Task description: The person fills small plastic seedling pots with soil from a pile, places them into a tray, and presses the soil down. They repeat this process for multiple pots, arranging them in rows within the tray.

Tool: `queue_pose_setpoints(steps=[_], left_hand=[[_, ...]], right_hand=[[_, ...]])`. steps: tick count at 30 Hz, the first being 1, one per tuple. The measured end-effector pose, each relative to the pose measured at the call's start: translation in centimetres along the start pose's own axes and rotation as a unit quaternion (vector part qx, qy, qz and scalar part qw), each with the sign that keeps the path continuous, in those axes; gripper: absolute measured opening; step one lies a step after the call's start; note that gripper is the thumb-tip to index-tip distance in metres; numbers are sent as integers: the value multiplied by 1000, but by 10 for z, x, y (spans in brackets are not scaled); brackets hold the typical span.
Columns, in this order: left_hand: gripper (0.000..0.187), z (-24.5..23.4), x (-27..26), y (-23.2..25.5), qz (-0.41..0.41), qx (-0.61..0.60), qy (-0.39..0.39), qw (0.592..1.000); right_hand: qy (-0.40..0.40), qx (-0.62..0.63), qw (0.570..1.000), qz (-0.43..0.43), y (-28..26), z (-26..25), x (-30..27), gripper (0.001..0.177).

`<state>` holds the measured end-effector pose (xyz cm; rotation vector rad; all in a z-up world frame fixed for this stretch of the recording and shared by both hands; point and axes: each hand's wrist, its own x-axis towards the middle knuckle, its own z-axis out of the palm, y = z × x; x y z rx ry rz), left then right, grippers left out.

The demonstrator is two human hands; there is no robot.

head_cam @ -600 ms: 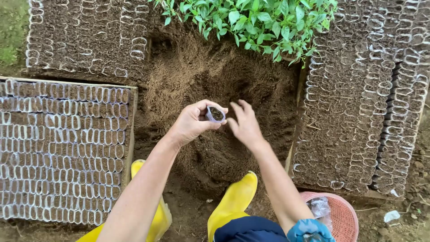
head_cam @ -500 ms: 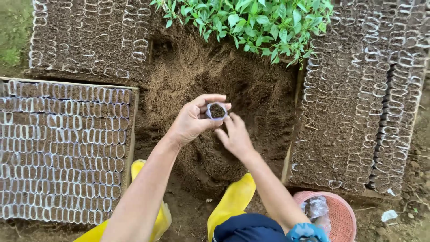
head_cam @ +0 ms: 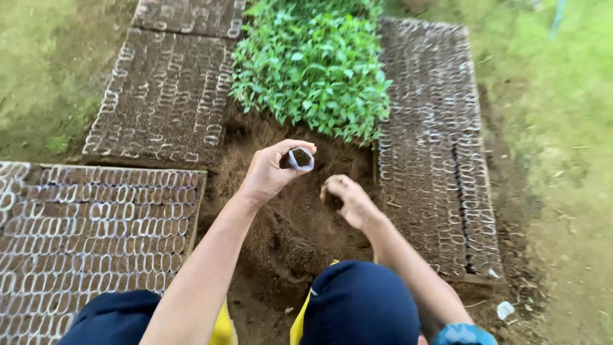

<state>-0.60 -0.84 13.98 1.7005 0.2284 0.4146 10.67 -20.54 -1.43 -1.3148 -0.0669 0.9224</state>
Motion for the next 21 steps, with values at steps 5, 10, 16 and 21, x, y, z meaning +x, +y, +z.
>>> queue_pose_setpoints(steps=[5,10,16,21], left_hand=[[43,10,-10,-1,-22,2,16,1000],[39,20,-18,1,-67,-33,1,997],[43,8,-26,1,-82,17,16,996],[52,8,-26,-14,-67,15,36,997]], right_hand=[[-13,149,988,-47,-147,34,-48,25],[-24,275,959,-63,-190,76,-62,27],[-46,261,963,-40,-177,125,-55,30],[-60,194,975,-89,-166,143,-58,35]])
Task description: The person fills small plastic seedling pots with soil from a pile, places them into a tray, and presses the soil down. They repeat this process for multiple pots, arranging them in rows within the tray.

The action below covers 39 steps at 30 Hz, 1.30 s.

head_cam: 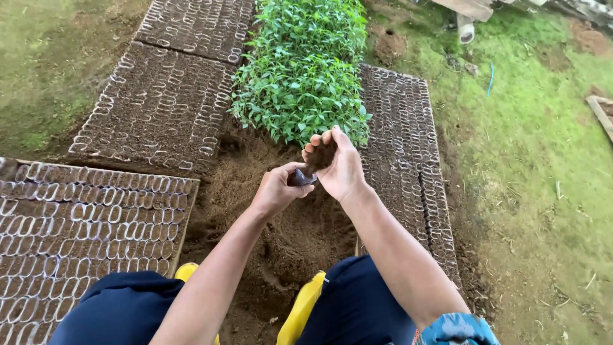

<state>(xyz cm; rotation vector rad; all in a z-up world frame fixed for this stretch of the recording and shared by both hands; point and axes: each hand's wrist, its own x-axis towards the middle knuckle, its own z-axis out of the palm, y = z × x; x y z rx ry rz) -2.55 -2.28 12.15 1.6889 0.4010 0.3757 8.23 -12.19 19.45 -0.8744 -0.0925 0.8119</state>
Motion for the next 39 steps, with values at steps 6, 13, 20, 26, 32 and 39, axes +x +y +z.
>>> queue_pose_setpoints(steps=[6,13,20,26,32,39], left_hand=[[53,-1,-2,-2,-4,7,-4,1000],[48,-6,-1,0,1,-10,-5,1000],[31,8,-2,-26,-40,46,-23,998],[47,-9,-13,-17,-121,-216,-102,963],[53,-38,-21,12,-163,-480,-175,844],[20,-42,-22,9,-151,-447,-207,857]], right_hand=[[-32,-95,994,-46,2,13,-22,31],[-87,-622,743,-232,-11,-14,-44,50],[-138,-795,568,-164,4,-17,-56,50],[-148,-754,612,-186,7,-41,-37,16],[-158,-686,680,-203,-14,-20,-54,12],[-186,-717,626,-243,-15,-9,-64,15]])
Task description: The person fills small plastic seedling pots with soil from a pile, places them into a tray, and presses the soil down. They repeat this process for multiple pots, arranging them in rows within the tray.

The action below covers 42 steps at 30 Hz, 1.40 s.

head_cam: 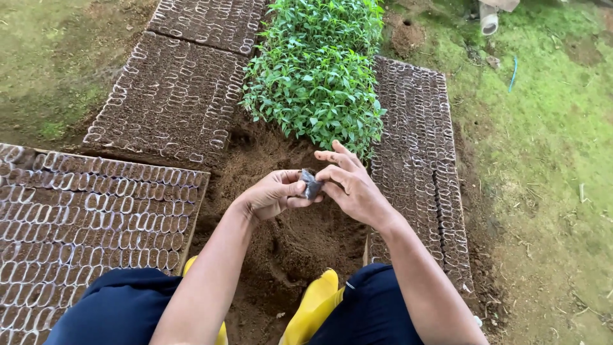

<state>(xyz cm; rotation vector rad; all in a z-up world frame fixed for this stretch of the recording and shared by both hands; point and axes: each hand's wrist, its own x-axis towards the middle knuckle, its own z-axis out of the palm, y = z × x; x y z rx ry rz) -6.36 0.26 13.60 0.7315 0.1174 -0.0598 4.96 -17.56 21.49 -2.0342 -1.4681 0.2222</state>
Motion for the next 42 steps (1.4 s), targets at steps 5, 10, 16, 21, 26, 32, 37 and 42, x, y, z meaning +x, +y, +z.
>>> queue_pose_setpoints(steps=[5,10,16,21,26,32,37,42], left_hand=[[38,7,4,8,21,82,19,996],[54,5,9,9,31,167,9,985],[57,1,11,8,52,239,-4,970],[55,-6,16,3,41,265,19,963],[53,-34,19,-19,46,276,52,959],[57,-82,16,-33,101,335,151,924],[62,-90,24,-21,129,302,196,924],[58,-95,27,-10,147,361,214,896]], right_hand=[[39,-88,995,6,-5,-17,-4,15],[28,-31,999,-15,4,-7,-8,33],[10,-23,999,-22,2,0,-10,43],[-19,-37,999,-14,4,15,-14,56],[-91,-109,990,-10,22,40,-2,58],[-91,62,994,21,77,71,41,65],[-56,101,986,124,198,197,24,54],[-48,63,936,344,199,308,-21,69]])
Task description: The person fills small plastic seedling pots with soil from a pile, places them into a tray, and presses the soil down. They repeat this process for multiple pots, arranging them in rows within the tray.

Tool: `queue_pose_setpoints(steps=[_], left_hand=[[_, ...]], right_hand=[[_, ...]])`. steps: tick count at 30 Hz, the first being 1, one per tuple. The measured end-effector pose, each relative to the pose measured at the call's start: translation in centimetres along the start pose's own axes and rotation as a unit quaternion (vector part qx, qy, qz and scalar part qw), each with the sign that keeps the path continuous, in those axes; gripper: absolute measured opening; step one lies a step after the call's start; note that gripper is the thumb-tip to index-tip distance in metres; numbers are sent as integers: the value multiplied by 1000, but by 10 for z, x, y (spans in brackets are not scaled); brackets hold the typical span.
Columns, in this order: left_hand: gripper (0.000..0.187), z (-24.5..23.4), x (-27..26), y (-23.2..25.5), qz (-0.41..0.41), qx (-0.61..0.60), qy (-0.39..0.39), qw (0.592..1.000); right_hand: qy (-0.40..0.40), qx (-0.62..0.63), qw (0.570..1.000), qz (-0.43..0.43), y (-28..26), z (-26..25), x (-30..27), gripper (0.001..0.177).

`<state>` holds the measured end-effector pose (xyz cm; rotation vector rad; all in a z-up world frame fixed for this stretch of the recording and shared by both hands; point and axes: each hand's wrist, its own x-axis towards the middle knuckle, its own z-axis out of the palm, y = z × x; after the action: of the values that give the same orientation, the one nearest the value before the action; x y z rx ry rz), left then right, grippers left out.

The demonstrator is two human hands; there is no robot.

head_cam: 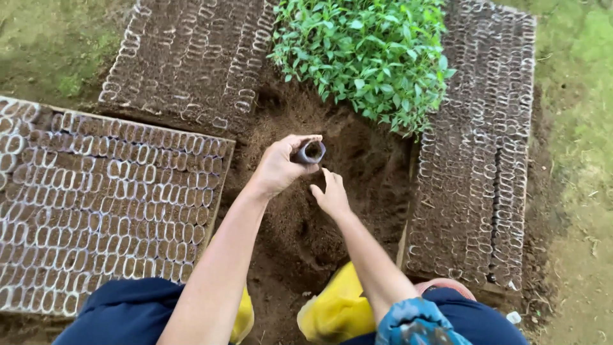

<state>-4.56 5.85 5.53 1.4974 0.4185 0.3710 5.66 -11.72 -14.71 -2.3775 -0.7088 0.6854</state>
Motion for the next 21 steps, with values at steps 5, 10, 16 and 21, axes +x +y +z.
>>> queue_pose_setpoints(steps=[5,10,16,21], left_hand=[[55,-4,0,-17,15,9,-2,1000],[51,10,-10,-6,4,-19,-29,999],[45,28,-32,-16,-54,-74,-67,994],[45,36,-55,11,-66,-114,-105,986]], right_hand=[[71,-4,997,-2,18,28,-24,39],[44,233,966,107,0,-31,-27,32],[-35,778,613,135,-97,-153,-44,22],[-53,801,594,52,-168,-200,-79,27]])
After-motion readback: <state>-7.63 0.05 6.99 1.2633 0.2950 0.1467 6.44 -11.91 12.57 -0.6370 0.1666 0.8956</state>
